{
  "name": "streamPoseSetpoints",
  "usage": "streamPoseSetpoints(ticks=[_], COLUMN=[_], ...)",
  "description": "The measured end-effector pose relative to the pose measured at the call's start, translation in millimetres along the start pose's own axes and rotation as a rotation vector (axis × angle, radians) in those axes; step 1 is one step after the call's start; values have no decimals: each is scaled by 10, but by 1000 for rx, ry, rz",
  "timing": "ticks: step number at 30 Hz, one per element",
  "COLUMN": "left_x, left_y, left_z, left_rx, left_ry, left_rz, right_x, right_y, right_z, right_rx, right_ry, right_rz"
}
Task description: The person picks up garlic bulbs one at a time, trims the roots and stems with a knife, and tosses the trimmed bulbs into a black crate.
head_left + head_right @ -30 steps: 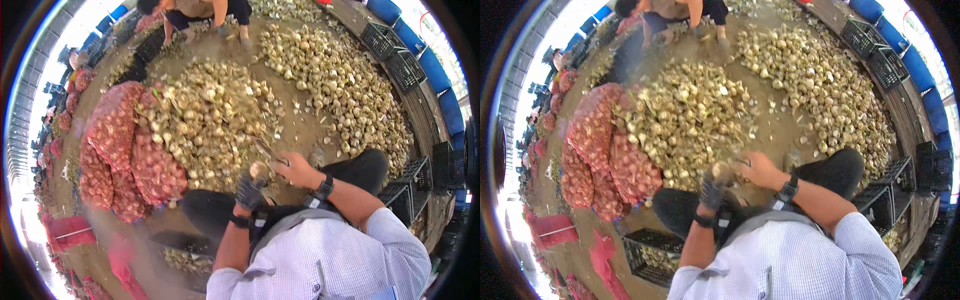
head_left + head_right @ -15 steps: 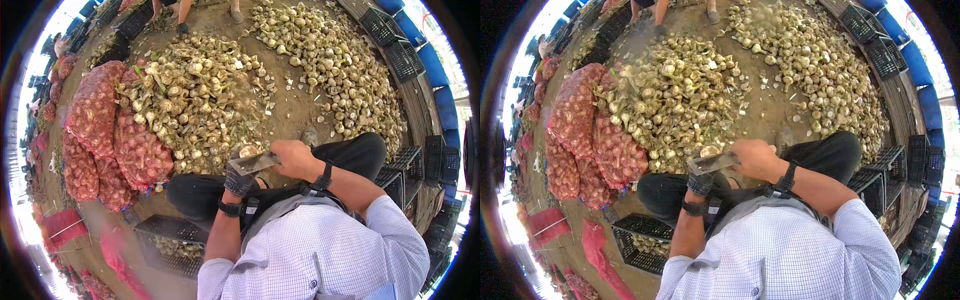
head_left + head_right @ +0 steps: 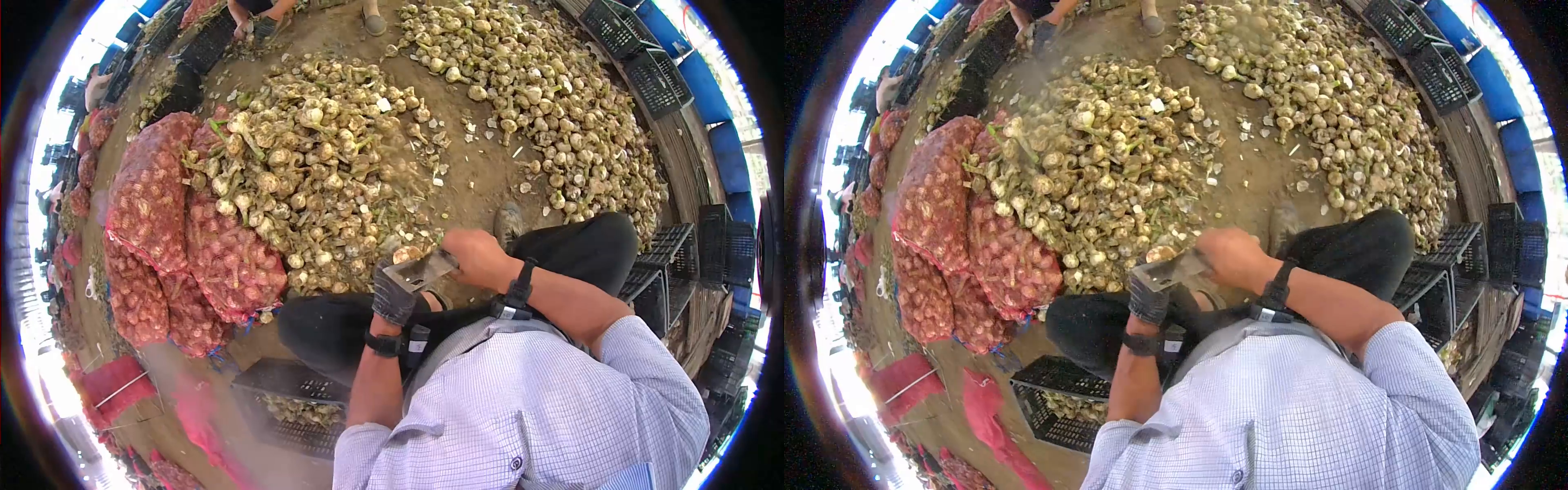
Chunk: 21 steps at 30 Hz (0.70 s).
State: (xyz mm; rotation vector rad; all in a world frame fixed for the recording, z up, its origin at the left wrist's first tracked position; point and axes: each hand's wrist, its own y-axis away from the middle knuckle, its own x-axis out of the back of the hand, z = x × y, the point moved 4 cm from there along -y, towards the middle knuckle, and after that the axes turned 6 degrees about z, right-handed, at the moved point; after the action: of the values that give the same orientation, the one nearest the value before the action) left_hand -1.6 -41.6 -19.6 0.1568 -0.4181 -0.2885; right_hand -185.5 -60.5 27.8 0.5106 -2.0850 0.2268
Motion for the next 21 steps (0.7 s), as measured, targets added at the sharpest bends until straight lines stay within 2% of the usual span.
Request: streamPoseSetpoints(ticks=[2, 3, 6, 7, 9, 10, 12, 13, 15, 17, 20, 21], left_x=[-63, -57, -189, -232, -170, -71, 162, 207, 225, 278, 307, 535], left_y=[37, 87, 31, 59, 26, 93, -148, -272, -810, -1192, -1778, -1859], left_z=[-122, -66, -352, -328, -110, 75, 492, 717, 1487, 1742, 994, 827], left_rx=[-10, -229, -79, -165, -501, -657, -90, 58, -92, -350, -328, -193], left_ry=[46, -279, -186, -432, -384, -363, 89, 366, 594, 383, -76, -160], left_rz=[40, 125, 102, 98, 166, 186, 159, 61, -42, 79, 404, 408], right_x=[-67, -104, -286, -246, -452, -569, -537, -643, -756, -816, -653, -630], right_y=[-17, -18, 2, 14, 59, 267, 356, 334, 200, 242, 322, 320], right_z=[33, 56, 206, 199, 899, 1410, 1516, 1452, 1464, 1442, 1534, 1578], right_rx=[-36, -51, -56, -65, -396, -554, -448, -477, -492, -470, -611, -632], right_ry=[-35, -51, -34, 3, 209, 199, 188, 117, 40, 4, -60, -53], right_rz=[-15, -21, -18, 6, -298, -323, -55, -41, -16, -37, 18, 68])
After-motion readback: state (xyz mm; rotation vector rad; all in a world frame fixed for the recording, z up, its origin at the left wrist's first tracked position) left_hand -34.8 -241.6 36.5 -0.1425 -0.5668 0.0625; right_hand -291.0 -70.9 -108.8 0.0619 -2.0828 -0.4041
